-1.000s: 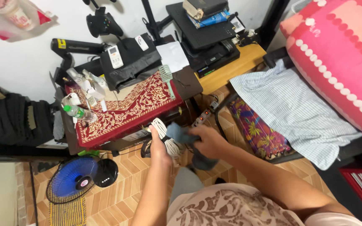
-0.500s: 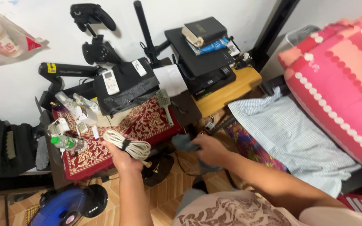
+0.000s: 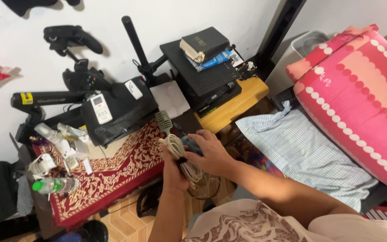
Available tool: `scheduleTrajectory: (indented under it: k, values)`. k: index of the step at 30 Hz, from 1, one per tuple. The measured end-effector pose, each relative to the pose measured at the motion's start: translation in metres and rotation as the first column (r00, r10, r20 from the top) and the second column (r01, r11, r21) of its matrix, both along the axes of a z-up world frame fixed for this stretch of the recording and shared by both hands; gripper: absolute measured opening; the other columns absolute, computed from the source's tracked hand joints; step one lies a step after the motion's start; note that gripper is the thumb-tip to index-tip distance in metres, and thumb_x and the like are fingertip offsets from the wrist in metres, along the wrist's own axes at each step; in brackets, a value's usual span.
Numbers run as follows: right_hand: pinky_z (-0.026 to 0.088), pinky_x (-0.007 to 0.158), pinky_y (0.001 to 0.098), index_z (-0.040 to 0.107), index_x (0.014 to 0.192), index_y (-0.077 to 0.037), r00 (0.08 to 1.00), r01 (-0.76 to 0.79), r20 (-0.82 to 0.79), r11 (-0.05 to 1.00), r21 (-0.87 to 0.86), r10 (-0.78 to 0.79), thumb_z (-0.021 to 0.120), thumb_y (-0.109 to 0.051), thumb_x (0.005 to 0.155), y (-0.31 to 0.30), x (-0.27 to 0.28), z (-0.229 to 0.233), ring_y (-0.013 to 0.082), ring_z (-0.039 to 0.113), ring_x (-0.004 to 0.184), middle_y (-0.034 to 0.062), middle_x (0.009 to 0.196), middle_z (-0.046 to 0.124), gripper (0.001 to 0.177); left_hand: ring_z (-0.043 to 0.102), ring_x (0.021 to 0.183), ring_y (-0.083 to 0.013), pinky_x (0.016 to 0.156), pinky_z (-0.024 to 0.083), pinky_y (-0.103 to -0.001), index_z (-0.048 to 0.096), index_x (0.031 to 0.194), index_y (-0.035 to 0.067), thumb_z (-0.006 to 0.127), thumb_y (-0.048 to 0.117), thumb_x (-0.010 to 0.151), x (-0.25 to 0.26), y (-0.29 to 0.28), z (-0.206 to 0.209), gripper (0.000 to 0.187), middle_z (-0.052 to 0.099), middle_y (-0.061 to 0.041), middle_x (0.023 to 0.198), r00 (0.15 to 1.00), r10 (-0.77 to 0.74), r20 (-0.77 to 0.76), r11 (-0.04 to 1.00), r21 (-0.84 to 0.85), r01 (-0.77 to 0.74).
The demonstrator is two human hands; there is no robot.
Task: The person wipes a cluttered tabletop and a black shelf with a blue cloth, moving items like a remote, a game controller, a water bottle, and a book to clean underneath. They also wipe a tripod and a small fan before returning items to their original positions.
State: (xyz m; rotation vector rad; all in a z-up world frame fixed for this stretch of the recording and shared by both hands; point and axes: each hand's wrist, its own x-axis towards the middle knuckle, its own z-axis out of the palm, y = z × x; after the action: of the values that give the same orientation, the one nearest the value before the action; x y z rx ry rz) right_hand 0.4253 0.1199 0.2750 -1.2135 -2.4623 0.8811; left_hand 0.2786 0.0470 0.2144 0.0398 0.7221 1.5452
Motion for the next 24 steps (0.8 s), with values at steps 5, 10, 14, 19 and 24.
scheduleTrajectory:
  k: [5, 10, 14, 19, 24]
  values:
    - [0.05, 0.097, 0.04, 0.05, 0.144, -0.007, 0.99, -0.114, -0.115, 0.919, -0.376, 0.076, 0.076, -0.041, 0.087, 0.044, 0.011, 0.011, 0.0299, 0.06, 0.116, 0.0178, 0.131, 0.056, 0.071, 0.063, 0.102, -0.0231, 0.088, 0.054, -0.039, 0.062, 0.122, 0.007, 0.043, 0.062, 0.103, 0.012, 0.053, -0.006, 0.061, 0.065, -0.006, 0.111, 0.989, 0.09, -0.117, 0.991, -0.086, -0.1]
    - [0.05, 0.091, 0.0393, 0.052, 0.14, -0.003, 0.961, -0.146, -0.276, 0.813, -0.564, -0.019, 0.079, -0.031, 0.084, 0.133, 0.043, -0.023, 0.0256, 0.06, 0.111, 0.0144, 0.126, 0.06, 0.068, 0.06, 0.118, -0.02, 0.102, 0.046, -0.036, 0.06, 0.136, 0.012, 0.044, 0.059, 0.099, 0.051, 0.136, -0.007, 0.062, 0.064, -0.003, 0.131, 0.978, -0.018, -0.208, 0.967, -0.252, -0.036]
    - [0.053, 0.09, 0.0344, 0.057, 0.136, 0.0, 0.892, -0.098, -0.349, 0.631, -0.77, -0.287, 0.081, -0.023, 0.081, 0.234, 0.109, -0.076, 0.0199, 0.066, 0.106, 0.0084, 0.119, 0.069, 0.064, 0.056, 0.126, -0.0161, 0.107, 0.041, -0.033, 0.057, 0.14, 0.014, 0.049, 0.05, 0.099, 0.087, 0.222, -0.027, 0.054, 0.059, -0.001, 0.141, 0.888, -0.128, -0.442, 0.923, -0.38, -0.057]
    - [0.052, 0.077, 0.0386, 0.059, 0.141, -0.003, 0.599, 0.144, -0.178, 0.324, -0.935, -0.78, 0.075, -0.02, 0.087, 0.367, 0.195, -0.172, 0.0236, 0.064, 0.091, 0.014, 0.112, 0.069, 0.059, 0.056, 0.123, -0.0219, 0.107, 0.041, -0.035, 0.067, 0.129, 0.009, 0.063, 0.023, 0.094, 0.113, 0.298, -0.049, 0.038, 0.06, -0.01, 0.136, 0.655, -0.299, -0.694, 0.93, -0.366, 0.037]
    - [0.052, 0.074, 0.0411, 0.058, 0.135, -0.005, 0.433, 0.448, 0.11, 0.107, -0.888, -0.895, 0.072, -0.023, 0.092, 0.497, 0.239, -0.297, 0.0236, 0.064, 0.093, 0.0101, 0.111, 0.068, 0.048, 0.057, 0.123, -0.0216, 0.109, 0.041, -0.035, 0.068, 0.123, 0.014, 0.064, 0.018, 0.093, 0.141, 0.335, -0.074, 0.031, 0.058, -0.008, 0.129, 0.423, -0.549, -0.721, 0.81, -0.583, 0.059]
